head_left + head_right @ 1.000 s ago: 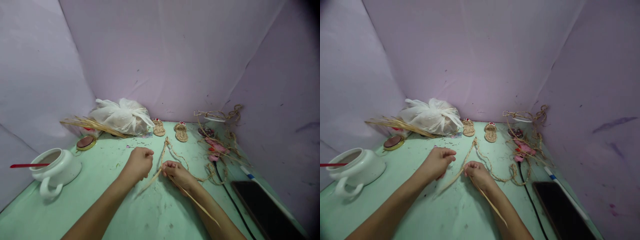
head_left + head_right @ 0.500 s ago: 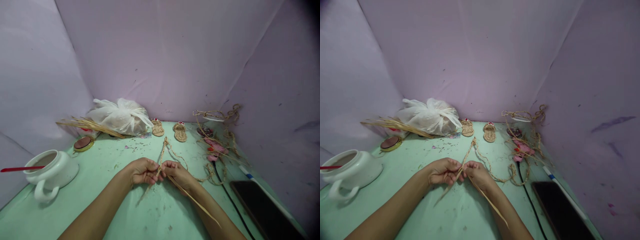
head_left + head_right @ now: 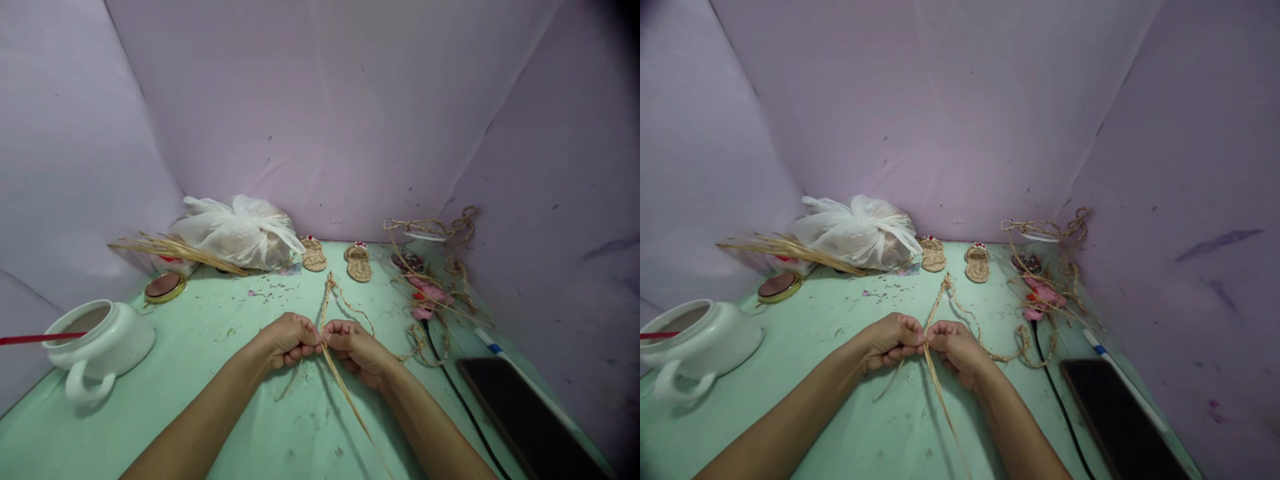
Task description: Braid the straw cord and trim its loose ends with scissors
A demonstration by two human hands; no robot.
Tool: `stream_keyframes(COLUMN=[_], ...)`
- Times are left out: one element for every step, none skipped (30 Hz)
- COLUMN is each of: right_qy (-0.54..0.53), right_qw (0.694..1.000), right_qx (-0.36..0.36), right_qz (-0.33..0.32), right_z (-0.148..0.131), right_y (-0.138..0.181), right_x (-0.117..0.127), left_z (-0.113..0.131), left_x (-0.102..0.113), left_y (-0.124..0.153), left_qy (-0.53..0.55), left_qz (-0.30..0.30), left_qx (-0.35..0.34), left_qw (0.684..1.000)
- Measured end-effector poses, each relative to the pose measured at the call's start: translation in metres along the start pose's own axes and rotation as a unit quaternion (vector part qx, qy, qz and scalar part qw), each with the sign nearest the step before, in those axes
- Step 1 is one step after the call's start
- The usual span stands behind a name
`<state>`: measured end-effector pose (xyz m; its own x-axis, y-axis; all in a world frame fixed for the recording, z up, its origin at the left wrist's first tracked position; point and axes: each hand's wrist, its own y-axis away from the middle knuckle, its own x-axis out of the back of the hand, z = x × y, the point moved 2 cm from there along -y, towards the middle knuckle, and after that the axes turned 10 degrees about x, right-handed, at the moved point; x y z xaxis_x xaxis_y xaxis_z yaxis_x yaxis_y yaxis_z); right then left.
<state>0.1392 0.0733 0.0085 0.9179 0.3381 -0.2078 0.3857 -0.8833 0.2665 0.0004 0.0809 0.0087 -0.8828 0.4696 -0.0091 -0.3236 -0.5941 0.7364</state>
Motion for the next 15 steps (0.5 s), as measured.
stream_keyframes(right_qy=[0.005,0.011,0.019,0.028,0.040,0.054,0.071,0.090,0.112,0.136,0.163,0.193,0.224,0.258,0.294], right_qw=[1.000,1.000,1.000,1.000,0.999,0.998,0.997,0.995,0.993,0.989,0.984,0.978,0.971,0.961,0.950], right_qx=[0.000,0.002,0.004,0.007,0.011,0.015,0.022,0.031,0.042,0.053,0.064,0.074,0.082,0.089,0.096], right_qz=[-0.002,-0.005,-0.007,-0.007,-0.006,-0.005,-0.002,0.002,0.006,0.010,0.015,0.021,0.028,0.036,0.045], right_z=[0.000,0.000,0.000,0.000,0.000,0.000,0.001,0.001,0.001,0.001,0.001,0.001,0.001,0.000,-0.002], right_y=[0.000,0.000,0.000,0.000,0.000,-0.001,-0.001,-0.002,-0.003,-0.004,-0.005,-0.006,-0.006,-0.006,-0.005], right_x=[0.001,0.001,0.002,0.002,0.002,0.002,0.003,0.003,0.003,0.003,0.003,0.003,0.003,0.002,0.002], left_z=[0.000,0.000,0.000,0.001,0.001,0.002,0.002,0.003,0.003,0.003,0.003,0.004,0.004,0.004,0.005], left_x=[0.000,0.000,-0.001,-0.001,-0.001,-0.001,-0.001,-0.001,-0.001,-0.002,-0.003,-0.005,-0.007,-0.009,-0.012], left_y=[0.000,0.001,0.002,0.003,0.004,0.005,0.006,0.006,0.007,0.006,0.006,0.006,0.005,0.005,0.005], left_qy=[-0.010,-0.019,-0.028,-0.038,-0.047,-0.057,-0.068,-0.078,-0.088,-0.098,-0.107,-0.116,-0.123,-0.128,-0.133], left_qz=[0.008,0.017,0.024,0.030,0.035,0.040,0.044,0.048,0.055,0.064,0.075,0.087,0.099,0.111,0.121], left_qx=[-0.003,-0.007,-0.011,-0.016,-0.020,-0.023,-0.026,-0.027,-0.027,-0.026,-0.024,-0.023,-0.023,-0.023,-0.023], left_qw=[1.000,1.000,0.999,0.999,0.998,0.997,0.996,0.995,0.994,0.993,0.991,0.989,0.987,0.985,0.983])
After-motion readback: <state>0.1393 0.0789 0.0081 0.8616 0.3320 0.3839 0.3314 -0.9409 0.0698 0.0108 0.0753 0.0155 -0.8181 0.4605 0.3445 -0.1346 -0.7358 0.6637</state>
